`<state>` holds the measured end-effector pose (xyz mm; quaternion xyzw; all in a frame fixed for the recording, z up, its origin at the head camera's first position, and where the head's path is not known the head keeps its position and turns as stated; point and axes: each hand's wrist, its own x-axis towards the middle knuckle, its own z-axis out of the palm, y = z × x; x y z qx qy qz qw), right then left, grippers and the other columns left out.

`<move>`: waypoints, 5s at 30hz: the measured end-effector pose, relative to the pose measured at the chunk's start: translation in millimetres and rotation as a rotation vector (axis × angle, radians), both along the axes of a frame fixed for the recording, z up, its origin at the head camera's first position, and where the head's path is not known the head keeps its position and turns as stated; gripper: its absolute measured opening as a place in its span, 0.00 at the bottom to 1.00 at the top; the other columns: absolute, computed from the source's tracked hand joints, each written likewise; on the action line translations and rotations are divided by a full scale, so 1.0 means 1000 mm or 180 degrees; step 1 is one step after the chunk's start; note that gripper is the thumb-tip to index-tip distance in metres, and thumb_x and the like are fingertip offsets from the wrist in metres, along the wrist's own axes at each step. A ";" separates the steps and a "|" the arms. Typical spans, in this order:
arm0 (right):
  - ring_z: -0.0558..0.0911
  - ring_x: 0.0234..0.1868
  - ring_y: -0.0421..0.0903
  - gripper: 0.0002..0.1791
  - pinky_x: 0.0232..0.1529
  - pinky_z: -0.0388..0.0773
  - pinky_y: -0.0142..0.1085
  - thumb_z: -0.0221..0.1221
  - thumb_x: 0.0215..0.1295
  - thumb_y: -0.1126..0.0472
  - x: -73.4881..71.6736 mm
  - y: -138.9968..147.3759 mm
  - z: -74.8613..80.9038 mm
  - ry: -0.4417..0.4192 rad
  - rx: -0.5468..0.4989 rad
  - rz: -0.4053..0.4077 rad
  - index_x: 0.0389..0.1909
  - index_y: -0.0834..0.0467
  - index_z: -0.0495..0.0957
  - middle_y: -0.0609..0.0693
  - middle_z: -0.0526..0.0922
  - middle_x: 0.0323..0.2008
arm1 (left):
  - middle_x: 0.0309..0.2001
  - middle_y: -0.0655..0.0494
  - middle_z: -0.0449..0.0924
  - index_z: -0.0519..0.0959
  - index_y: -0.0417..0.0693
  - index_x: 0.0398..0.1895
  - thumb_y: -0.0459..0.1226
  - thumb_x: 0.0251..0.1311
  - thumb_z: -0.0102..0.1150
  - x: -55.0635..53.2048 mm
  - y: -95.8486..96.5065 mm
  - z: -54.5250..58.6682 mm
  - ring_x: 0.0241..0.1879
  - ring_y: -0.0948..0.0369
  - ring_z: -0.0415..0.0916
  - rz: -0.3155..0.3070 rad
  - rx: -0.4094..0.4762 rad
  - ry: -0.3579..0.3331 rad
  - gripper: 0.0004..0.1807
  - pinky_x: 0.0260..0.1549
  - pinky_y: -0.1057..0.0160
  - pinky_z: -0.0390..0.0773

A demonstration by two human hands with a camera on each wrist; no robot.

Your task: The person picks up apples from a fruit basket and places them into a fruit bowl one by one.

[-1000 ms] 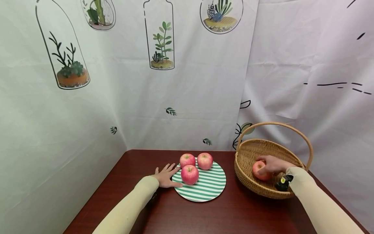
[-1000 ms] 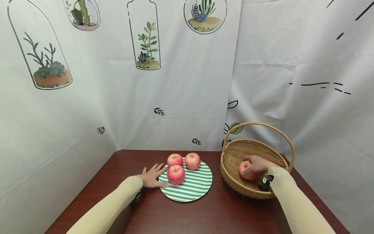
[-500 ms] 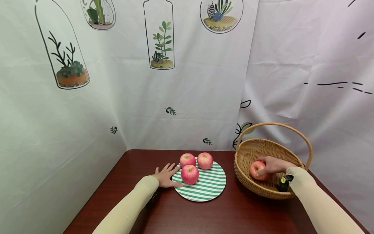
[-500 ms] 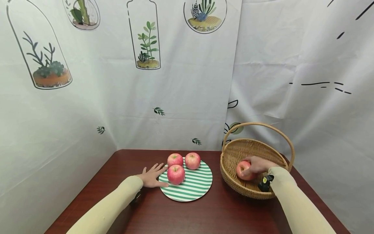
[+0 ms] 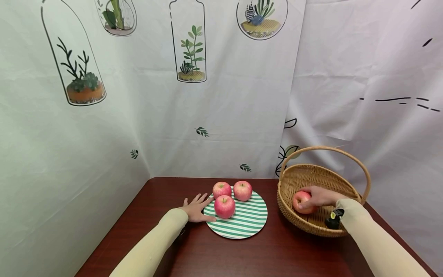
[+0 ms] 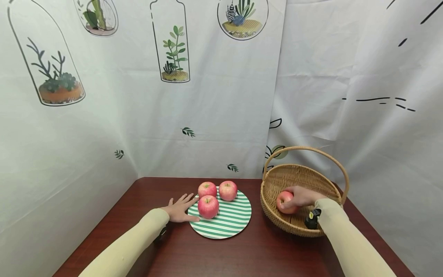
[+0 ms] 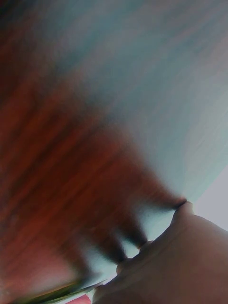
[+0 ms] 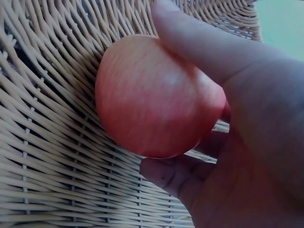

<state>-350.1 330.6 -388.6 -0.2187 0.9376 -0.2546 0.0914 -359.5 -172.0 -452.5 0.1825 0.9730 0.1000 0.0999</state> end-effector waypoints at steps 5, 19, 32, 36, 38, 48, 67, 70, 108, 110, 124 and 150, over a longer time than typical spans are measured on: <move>0.79 0.41 0.44 0.38 0.41 0.76 0.37 0.72 0.59 0.50 0.000 -0.006 -0.002 0.0057 -0.0033 0.0041 0.63 0.69 0.73 0.53 0.84 0.44 | 0.81 0.51 0.47 0.53 0.66 0.81 0.73 0.53 0.56 0.000 -0.001 0.001 0.80 0.45 0.40 0.0000 0.0021 -0.0006 0.54 0.69 0.26 0.41; 0.81 0.40 0.42 0.28 0.42 0.76 0.34 0.68 0.63 0.51 -0.008 -0.015 -0.009 0.0043 -0.0158 0.0153 0.57 0.65 0.77 0.49 0.84 0.41 | 0.82 0.52 0.46 0.52 0.68 0.81 0.75 0.52 0.54 -0.006 -0.003 -0.005 0.81 0.46 0.40 -0.0017 0.0012 0.0001 0.55 0.69 0.26 0.40; 0.81 0.43 0.45 0.33 0.43 0.78 0.39 0.69 0.62 0.49 -0.009 -0.015 -0.005 0.0127 -0.0114 0.0066 0.61 0.66 0.75 0.53 0.84 0.46 | 0.82 0.53 0.45 0.53 0.69 0.81 0.77 0.50 0.54 -0.011 -0.004 -0.011 0.81 0.46 0.38 0.0011 0.0069 -0.0028 0.56 0.69 0.26 0.38; 0.81 0.42 0.43 0.32 0.41 0.78 0.39 0.69 0.62 0.47 -0.010 -0.014 0.001 0.0190 -0.0088 0.0075 0.60 0.65 0.76 0.52 0.84 0.45 | 0.82 0.54 0.46 0.52 0.69 0.81 0.77 0.50 0.54 -0.011 -0.003 -0.011 0.81 0.47 0.39 0.0019 0.0029 -0.0009 0.56 0.69 0.26 0.40; 0.81 0.40 0.42 0.31 0.40 0.78 0.36 0.68 0.63 0.47 -0.010 -0.013 0.003 0.0206 -0.0105 0.0116 0.58 0.64 0.77 0.51 0.84 0.43 | 0.82 0.54 0.46 0.52 0.70 0.81 0.77 0.50 0.54 -0.011 -0.003 -0.011 0.81 0.47 0.39 0.0020 0.0023 -0.0008 0.56 0.69 0.26 0.40; 0.81 0.38 0.44 0.32 0.36 0.79 0.35 0.69 0.62 0.52 -0.009 -0.012 0.016 0.0073 -0.0291 0.0023 0.61 0.67 0.74 0.52 0.83 0.41 | 0.82 0.54 0.45 0.51 0.70 0.81 0.78 0.50 0.53 -0.010 -0.004 -0.012 0.81 0.47 0.38 0.0011 0.0026 -0.0026 0.56 0.69 0.27 0.39; 0.80 0.37 0.42 0.35 0.35 0.77 0.34 0.71 0.60 0.48 0.003 -0.015 0.047 0.0389 -0.0200 -0.0010 0.64 0.61 0.74 0.50 0.83 0.42 | 0.82 0.53 0.45 0.53 0.69 0.81 0.81 0.44 0.52 -0.026 -0.010 -0.031 0.81 0.46 0.36 0.0013 0.0184 0.0013 0.60 0.68 0.25 0.34; 0.79 0.38 0.42 0.34 0.37 0.75 0.33 0.71 0.59 0.46 0.005 -0.015 0.050 0.0457 -0.0137 -0.0010 0.63 0.58 0.75 0.48 0.83 0.41 | 0.82 0.53 0.45 0.53 0.69 0.81 0.81 0.44 0.51 -0.022 -0.009 -0.027 0.81 0.46 0.36 0.0014 0.0181 0.0002 0.60 0.68 0.25 0.34; 0.80 0.41 0.39 0.38 0.43 0.75 0.32 0.73 0.57 0.46 0.034 -0.046 0.092 0.0822 -0.0253 0.0404 0.66 0.57 0.74 0.46 0.84 0.46 | 0.82 0.53 0.46 0.52 0.68 0.81 0.77 0.51 0.53 -0.008 -0.004 -0.007 0.81 0.47 0.39 0.0023 0.0020 -0.0015 0.56 0.69 0.26 0.39; 0.80 0.41 0.39 0.39 0.42 0.75 0.32 0.73 0.57 0.45 0.036 -0.049 0.093 0.0812 -0.0248 0.0395 0.67 0.57 0.73 0.45 0.84 0.45 | 0.81 0.52 0.46 0.53 0.68 0.81 0.77 0.51 0.54 -0.008 -0.005 -0.008 0.81 0.46 0.39 0.0020 0.0028 -0.0011 0.56 0.68 0.26 0.39; 0.80 0.39 0.40 0.37 0.41 0.77 0.31 0.74 0.56 0.46 0.041 -0.069 0.095 0.0685 -0.0348 0.0569 0.66 0.50 0.74 0.45 0.83 0.41 | 0.82 0.50 0.46 0.53 0.67 0.81 0.80 0.45 0.52 -0.014 -0.007 -0.014 0.81 0.44 0.38 -0.0009 0.0168 -0.0056 0.60 0.68 0.25 0.35; 0.81 0.40 0.41 0.34 0.42 0.78 0.34 0.74 0.54 0.43 0.040 -0.106 0.082 0.0561 -0.0408 0.0681 0.62 0.42 0.75 0.42 0.83 0.40 | 0.82 0.52 0.44 0.53 0.68 0.81 0.82 0.43 0.52 -0.025 -0.009 -0.030 0.81 0.45 0.35 0.0005 0.0228 0.0011 0.61 0.68 0.25 0.32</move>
